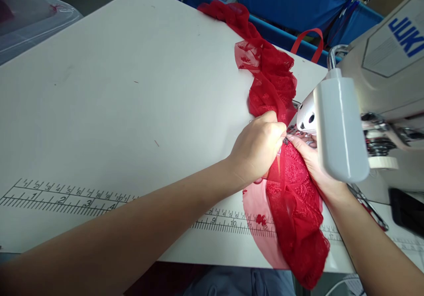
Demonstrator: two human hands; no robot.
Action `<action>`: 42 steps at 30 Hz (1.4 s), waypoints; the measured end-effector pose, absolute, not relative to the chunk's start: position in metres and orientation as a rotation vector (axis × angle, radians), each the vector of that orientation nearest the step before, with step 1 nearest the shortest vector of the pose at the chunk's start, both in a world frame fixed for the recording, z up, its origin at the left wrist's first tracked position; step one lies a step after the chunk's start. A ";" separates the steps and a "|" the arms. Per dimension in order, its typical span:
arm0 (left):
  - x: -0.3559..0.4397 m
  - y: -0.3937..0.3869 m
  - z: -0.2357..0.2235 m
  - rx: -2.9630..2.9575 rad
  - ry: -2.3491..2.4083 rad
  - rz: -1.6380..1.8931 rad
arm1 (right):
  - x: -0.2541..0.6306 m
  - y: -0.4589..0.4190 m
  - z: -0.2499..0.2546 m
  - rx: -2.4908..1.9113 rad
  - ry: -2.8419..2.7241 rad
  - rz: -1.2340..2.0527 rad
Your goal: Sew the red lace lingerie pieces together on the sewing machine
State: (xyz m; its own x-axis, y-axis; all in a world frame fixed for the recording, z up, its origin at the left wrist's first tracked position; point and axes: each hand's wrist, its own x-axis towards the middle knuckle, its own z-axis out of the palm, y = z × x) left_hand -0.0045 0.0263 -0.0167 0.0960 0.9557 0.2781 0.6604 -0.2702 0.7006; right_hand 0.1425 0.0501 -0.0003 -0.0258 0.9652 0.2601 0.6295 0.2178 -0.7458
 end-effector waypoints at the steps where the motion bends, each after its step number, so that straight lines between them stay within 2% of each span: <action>1: -0.005 0.026 -0.017 1.981 1.588 0.996 | 0.142 0.050 0.000 -1.494 -1.740 0.564; 35: -0.004 0.026 -0.019 2.034 1.571 1.049 | 0.145 0.051 -0.001 -1.510 -1.732 0.541; 42: -0.006 0.028 -0.012 1.981 1.630 0.942 | 0.154 0.054 -0.007 -1.416 -1.747 0.633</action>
State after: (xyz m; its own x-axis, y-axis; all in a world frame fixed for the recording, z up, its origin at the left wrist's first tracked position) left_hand -0.0057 0.0283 -0.0119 0.0901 0.9661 0.2421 0.6924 -0.2355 0.6820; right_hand 0.1537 0.0537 -0.0074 -0.0712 0.9627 0.2611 0.5718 0.2539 -0.7802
